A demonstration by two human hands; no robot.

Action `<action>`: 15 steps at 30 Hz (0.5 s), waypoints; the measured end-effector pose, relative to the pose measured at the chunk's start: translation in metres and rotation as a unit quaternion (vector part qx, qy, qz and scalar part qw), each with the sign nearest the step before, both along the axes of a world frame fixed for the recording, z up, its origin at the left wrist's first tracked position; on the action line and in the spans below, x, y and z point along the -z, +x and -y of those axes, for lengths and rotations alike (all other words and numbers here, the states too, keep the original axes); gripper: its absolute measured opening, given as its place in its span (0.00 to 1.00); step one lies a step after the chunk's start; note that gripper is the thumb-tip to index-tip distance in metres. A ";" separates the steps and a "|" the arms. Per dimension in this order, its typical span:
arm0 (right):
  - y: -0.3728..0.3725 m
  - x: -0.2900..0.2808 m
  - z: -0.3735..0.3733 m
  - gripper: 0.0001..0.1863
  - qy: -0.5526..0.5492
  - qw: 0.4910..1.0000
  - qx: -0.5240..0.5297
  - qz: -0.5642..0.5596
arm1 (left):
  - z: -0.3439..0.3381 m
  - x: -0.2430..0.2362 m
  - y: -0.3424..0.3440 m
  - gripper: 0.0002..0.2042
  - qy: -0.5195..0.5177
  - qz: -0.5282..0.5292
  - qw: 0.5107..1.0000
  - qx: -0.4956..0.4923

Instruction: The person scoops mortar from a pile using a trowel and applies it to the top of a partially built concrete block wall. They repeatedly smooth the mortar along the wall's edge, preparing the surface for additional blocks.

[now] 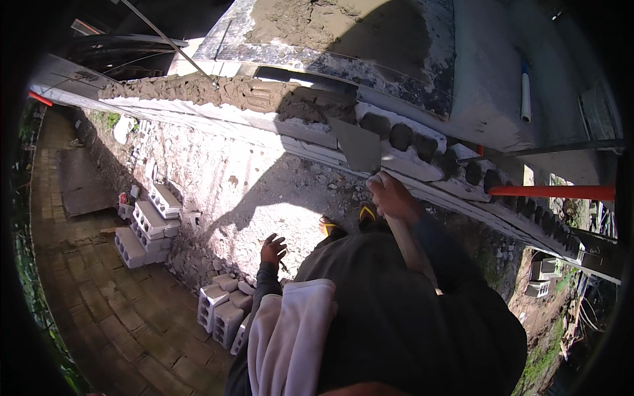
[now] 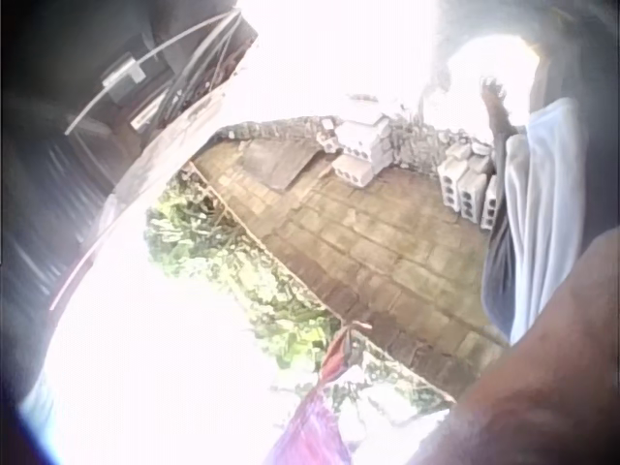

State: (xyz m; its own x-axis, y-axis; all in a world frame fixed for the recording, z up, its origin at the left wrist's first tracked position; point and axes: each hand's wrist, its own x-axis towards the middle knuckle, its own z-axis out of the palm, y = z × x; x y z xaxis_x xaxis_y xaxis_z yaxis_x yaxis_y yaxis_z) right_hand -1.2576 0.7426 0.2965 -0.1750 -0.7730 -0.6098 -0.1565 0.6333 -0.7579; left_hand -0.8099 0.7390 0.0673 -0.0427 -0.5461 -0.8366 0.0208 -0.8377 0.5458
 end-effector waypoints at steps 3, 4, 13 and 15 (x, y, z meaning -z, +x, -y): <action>0.012 -0.008 -0.002 0.26 -0.020 1.000 0.003 0.017 | -0.018 0.011 0.011 0.27 0.019 0.002 1.000 0.000; 0.014 -0.010 0.000 0.25 -0.039 0.999 0.005 0.017 | -0.028 0.020 0.015 0.24 0.042 0.009 0.999 0.000; -0.002 -0.004 -0.012 0.21 -0.009 0.997 0.011 0.070 | -0.013 0.002 0.008 0.22 0.016 -0.127 0.988 0.085; -0.001 0.011 -0.030 0.21 -0.018 0.999 -0.025 0.019 | 0.017 -0.087 -0.019 0.20 -0.009 -0.238 0.967 0.094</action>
State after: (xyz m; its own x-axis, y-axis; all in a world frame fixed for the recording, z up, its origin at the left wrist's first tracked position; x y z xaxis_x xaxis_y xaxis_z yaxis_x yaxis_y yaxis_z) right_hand -1.2582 0.7728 0.2859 -0.1124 -0.8023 -0.5863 -0.1571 0.5969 -0.7868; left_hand -0.8293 0.7218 0.1539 -0.5204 -0.5056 -0.6881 0.1217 -0.8415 0.5263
